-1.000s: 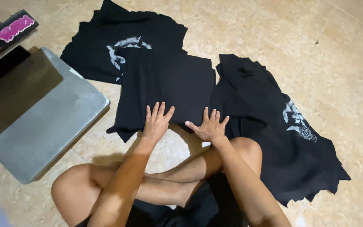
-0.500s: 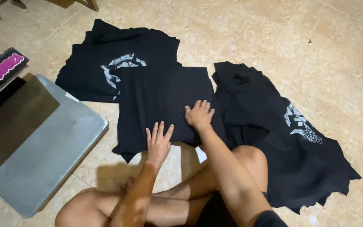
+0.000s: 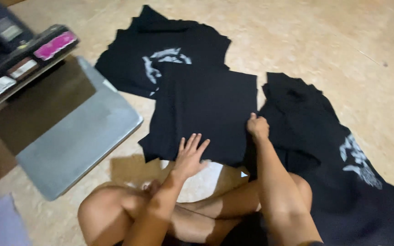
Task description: Sorting and smoothing printed black fabric panels on the floor before placing them into a heat press machine.
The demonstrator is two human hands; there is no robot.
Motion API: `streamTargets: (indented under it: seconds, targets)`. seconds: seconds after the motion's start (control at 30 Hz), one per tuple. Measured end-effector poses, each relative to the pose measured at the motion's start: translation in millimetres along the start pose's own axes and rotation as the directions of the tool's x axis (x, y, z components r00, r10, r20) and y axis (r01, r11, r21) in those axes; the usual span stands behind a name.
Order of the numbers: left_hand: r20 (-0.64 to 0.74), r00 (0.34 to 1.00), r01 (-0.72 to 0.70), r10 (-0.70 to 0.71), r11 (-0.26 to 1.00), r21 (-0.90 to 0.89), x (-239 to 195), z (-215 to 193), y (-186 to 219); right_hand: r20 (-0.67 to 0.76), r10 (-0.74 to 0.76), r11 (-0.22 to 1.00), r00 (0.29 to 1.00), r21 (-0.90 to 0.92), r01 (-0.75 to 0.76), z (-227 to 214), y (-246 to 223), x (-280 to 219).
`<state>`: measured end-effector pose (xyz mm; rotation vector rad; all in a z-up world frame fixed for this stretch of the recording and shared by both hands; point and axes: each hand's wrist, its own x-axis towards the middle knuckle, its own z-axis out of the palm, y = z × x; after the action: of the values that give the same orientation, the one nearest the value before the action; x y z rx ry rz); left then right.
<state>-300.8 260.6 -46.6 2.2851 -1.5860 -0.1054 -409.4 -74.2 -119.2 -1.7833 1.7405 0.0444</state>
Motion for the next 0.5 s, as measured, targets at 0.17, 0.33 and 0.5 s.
streamTargets:
  seconds: [0.17,0.33,0.5]
  targets:
    - [0.156,0.851,0.525,-0.501,0.824,-0.215,34.2,-35.4,1.9,0.021,-0.014,0.994,1.0,0.109,0.012,-29.4,-15.1,-42.9]
    - [0.189,0.58,0.815,-0.792,0.563,-0.138,73.7,0.4,-41.4,0.046,-0.005,0.991,0.999,0.135,-0.001,-45.0,-29.7,-77.9]
    - [0.143,0.425,0.904,-0.894,0.415,-0.1,86.5,9.1,-65.2,0.081,0.012,0.989,0.997,0.144,-0.023,-45.0,-29.0,-82.9]
